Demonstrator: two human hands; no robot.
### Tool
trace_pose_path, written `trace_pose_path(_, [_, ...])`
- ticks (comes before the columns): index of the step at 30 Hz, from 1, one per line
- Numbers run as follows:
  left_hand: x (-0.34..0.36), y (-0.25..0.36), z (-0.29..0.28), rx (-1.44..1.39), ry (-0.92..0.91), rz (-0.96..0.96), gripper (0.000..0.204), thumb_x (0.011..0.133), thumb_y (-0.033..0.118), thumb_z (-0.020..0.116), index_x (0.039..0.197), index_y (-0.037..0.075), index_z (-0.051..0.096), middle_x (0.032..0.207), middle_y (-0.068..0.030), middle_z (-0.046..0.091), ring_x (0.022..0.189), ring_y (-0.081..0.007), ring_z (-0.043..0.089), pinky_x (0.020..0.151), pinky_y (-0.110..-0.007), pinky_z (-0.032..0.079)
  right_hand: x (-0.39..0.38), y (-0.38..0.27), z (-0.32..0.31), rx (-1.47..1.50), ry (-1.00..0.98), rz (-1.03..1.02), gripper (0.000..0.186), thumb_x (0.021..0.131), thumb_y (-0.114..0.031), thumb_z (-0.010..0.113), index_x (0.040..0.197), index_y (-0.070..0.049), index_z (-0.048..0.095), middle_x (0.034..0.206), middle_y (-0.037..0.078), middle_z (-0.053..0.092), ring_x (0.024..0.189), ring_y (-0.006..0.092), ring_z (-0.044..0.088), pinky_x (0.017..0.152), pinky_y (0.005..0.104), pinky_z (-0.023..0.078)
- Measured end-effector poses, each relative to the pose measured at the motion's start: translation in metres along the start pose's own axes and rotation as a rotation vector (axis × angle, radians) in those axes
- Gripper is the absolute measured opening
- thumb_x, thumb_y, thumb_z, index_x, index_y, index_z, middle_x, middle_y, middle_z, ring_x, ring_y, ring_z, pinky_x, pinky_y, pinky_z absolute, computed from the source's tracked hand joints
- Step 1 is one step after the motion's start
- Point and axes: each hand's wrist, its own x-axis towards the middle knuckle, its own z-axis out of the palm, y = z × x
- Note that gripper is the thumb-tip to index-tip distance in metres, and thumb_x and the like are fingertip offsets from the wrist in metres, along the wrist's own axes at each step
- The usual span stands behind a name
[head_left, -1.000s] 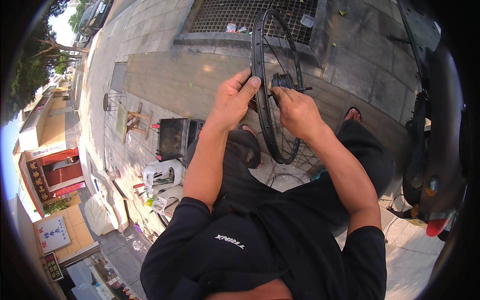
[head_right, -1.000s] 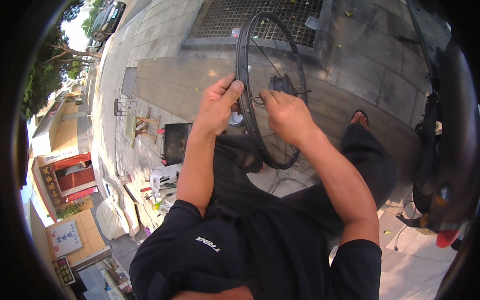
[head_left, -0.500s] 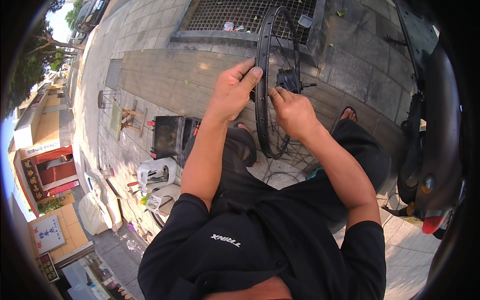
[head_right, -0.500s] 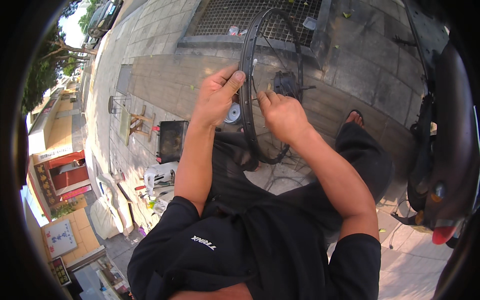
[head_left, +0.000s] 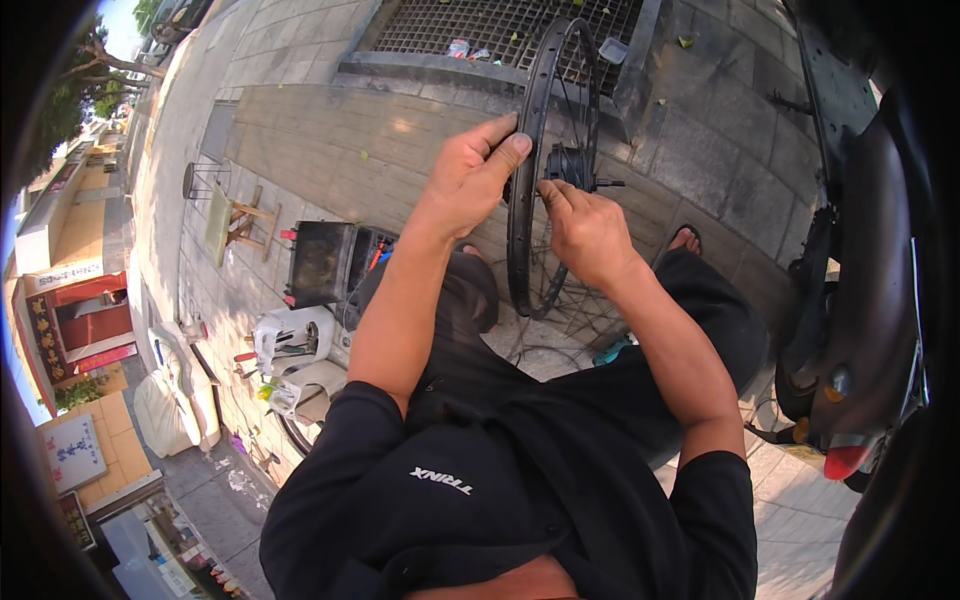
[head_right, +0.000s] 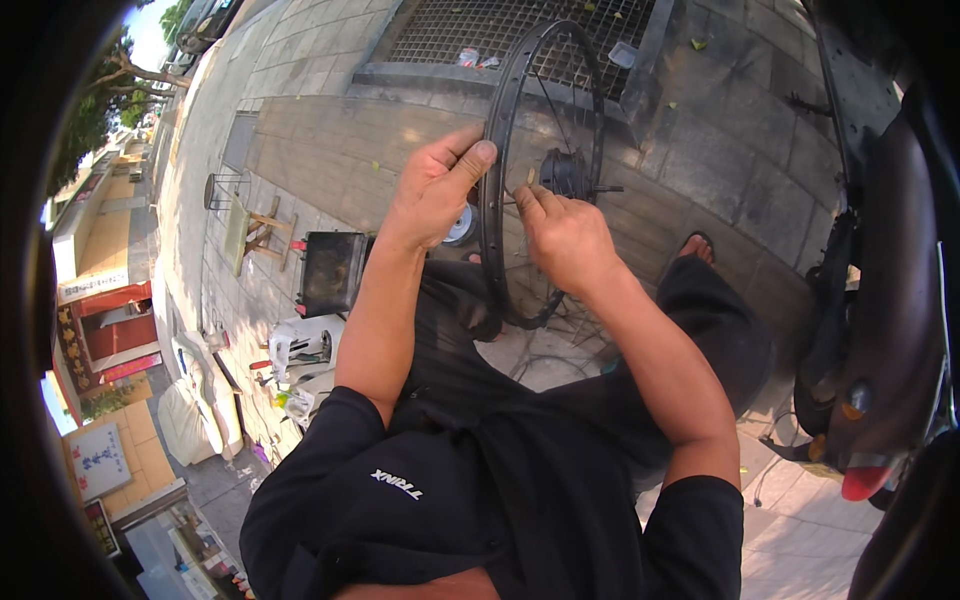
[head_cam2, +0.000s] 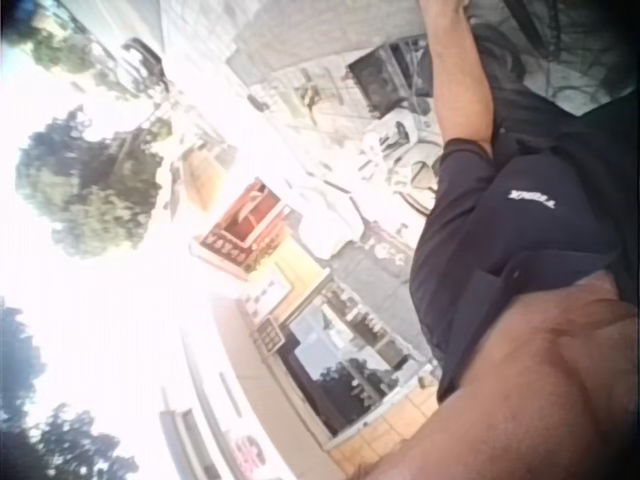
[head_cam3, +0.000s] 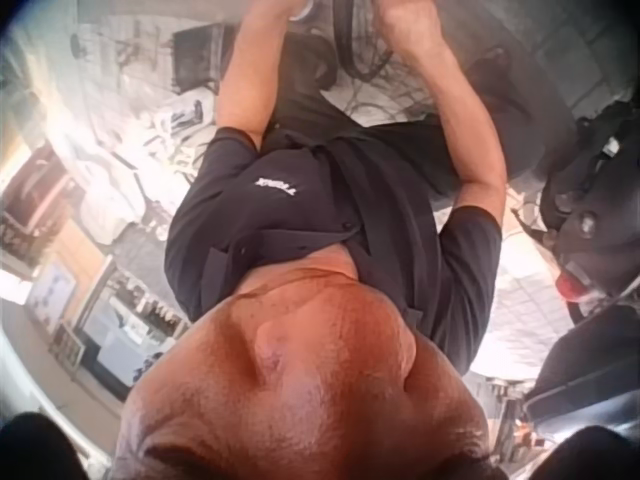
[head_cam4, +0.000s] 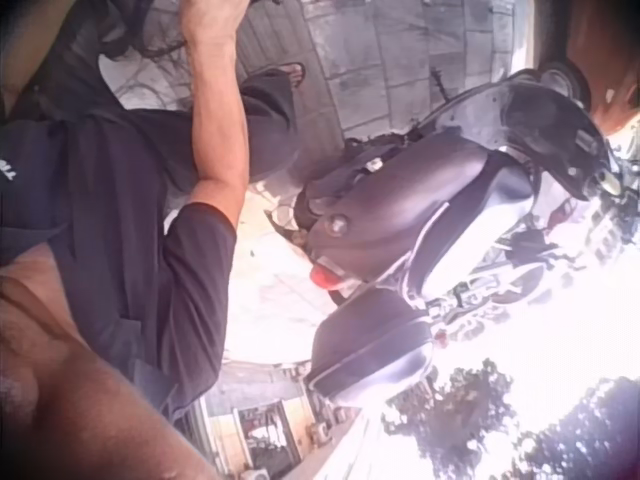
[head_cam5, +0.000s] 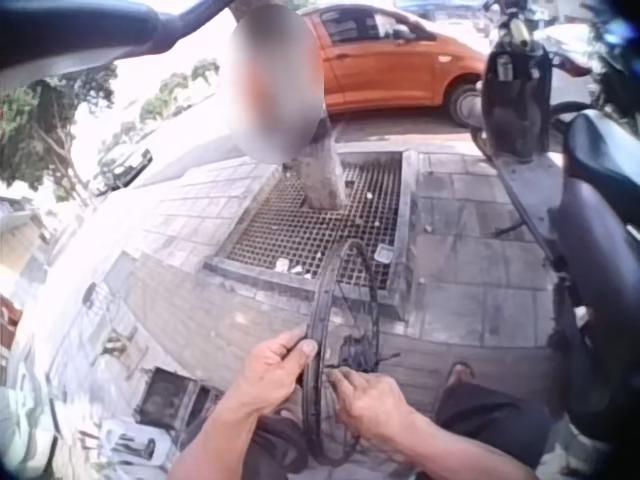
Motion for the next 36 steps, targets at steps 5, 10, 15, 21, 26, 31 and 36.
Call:
trace_pose_path(5, [-0.006, -0.001, 0.017, -0.033, 0.137, -0.008, 0.036, 0.108, 0.023, 0.067, 0.133, -0.003, 0.068, 0.102, -0.0019, 0.072, 0.087, -0.0068, 0.064, 0.075, -0.025, 0.054, 0.002, 0.0, 0.0, 0.037, 0.0, -0.006, 0.032, 0.087, -0.003, 0.068, 0.118, 0.005, 0.069, 0.111, 0.02, 0.075, 0.083, 0.0342, 0.075, 0.073, 0.0428, 0.061])
trace_pose_path(10, [-0.027, -0.043, 0.023, 0.211, 0.056, 0.106, 0.062, 0.104, 0.038, 0.072, 0.144, -0.007, 0.054, 0.121, -0.0095, 0.068, 0.11, -0.0162, 0.064, 0.098, -0.032, 0.052, 0.0, 0.007, 0.0, 0.044, -0.066, 0.039, 0.038, 0.083, -0.003, 0.069, 0.12, 0.005, 0.068, 0.112, 0.02, 0.075, 0.083, 0.0357, 0.075, 0.073, 0.0436, 0.061])
trace_pose_path(15, [-0.046, -0.056, 0.049, 0.391, 0.093, 0.345, 0.082, 0.1, 0.048, 0.073, 0.149, -0.009, 0.04, 0.132, -0.019, 0.057, 0.126, -0.0263, 0.056, 0.11, -0.042, 0.045, 0.008, 0.003, -0.003, 0.127, 0.014, 0.022, 0.04, 0.079, -0.008, 0.071, 0.118, 0.002, 0.067, 0.104, 0.016, 0.075, 0.081, 0.0346, 0.074, 0.071, 0.0441, 0.06])
trace_pose_path(21, [-0.042, -0.055, 0.028, 0.163, -0.004, 0.194, 0.064, 0.104, 0.025, 0.067, 0.151, -0.007, 0.038, 0.134, -0.0147, 0.057, 0.123, -0.0195, 0.057, 0.109, -0.038, 0.046, 0.021, 0.001, -0.004, 0.227, 0.072, 0.023, 0.03, 0.076, -0.01, 0.076, 0.104, -0.004, 0.069, 0.087, 0.011, 0.075, 0.076, 0.0306, 0.075, 0.066, 0.0413, 0.059])
trace_pose_path(26, [-0.039, -0.066, 0.007, 0.101, -0.111, 0.066, 0.076, 0.091, 0.013, 0.066, 0.158, -0.004, 0.033, 0.146, -0.0155, 0.055, 0.137, -0.0235, 0.055, 0.118, -0.04, 0.042, 0.022, -0.006, 0.009, 0.236, 0.144, -0.033, 0.03, 0.07, -0.012, 0.08, 0.098, -0.004, 0.07, 0.082, 0.008, 0.074, 0.076, 0.0285, 0.076, 0.067, 0.0397, 0.06])
trace_pose_path(31, [-0.04, -0.064, -0.004, -0.023, -0.159, -0.063, 0.092, 0.084, 0.028, 0.076, 0.159, -0.002, 0.033, 0.143, -0.0135, 0.055, 0.135, -0.0238, 0.055, 0.115, -0.041, 0.044, 0.027, -0.01, 0.014, 0.255, 0.082, -0.021, 0.037, 0.067, -0.013, 0.08, 0.102, -0.003, 0.07, 0.083, 0.008, 0.073, 0.079, 0.0295, 0.074, 0.069, 0.0416, 0.058])
trace_pose_path(36, [-0.024, -0.067, 0.009, 0.073, -0.183, 0.04, 0.076, 0.081, 0.042, 0.077, 0.139, -0.001, 0.051, 0.134, -0.0136, 0.059, 0.13, -0.0236, 0.056, 0.115, -0.043, 0.042, 0.025, -0.001, -0.001, 0.214, 0.056, 0.003, 0.033, 0.072, -0.012, 0.078, 0.104, -0.006, 0.072, 0.087, 0.009, 0.073, 0.079, 0.03, 0.073, 0.069, 0.0416, 0.056])
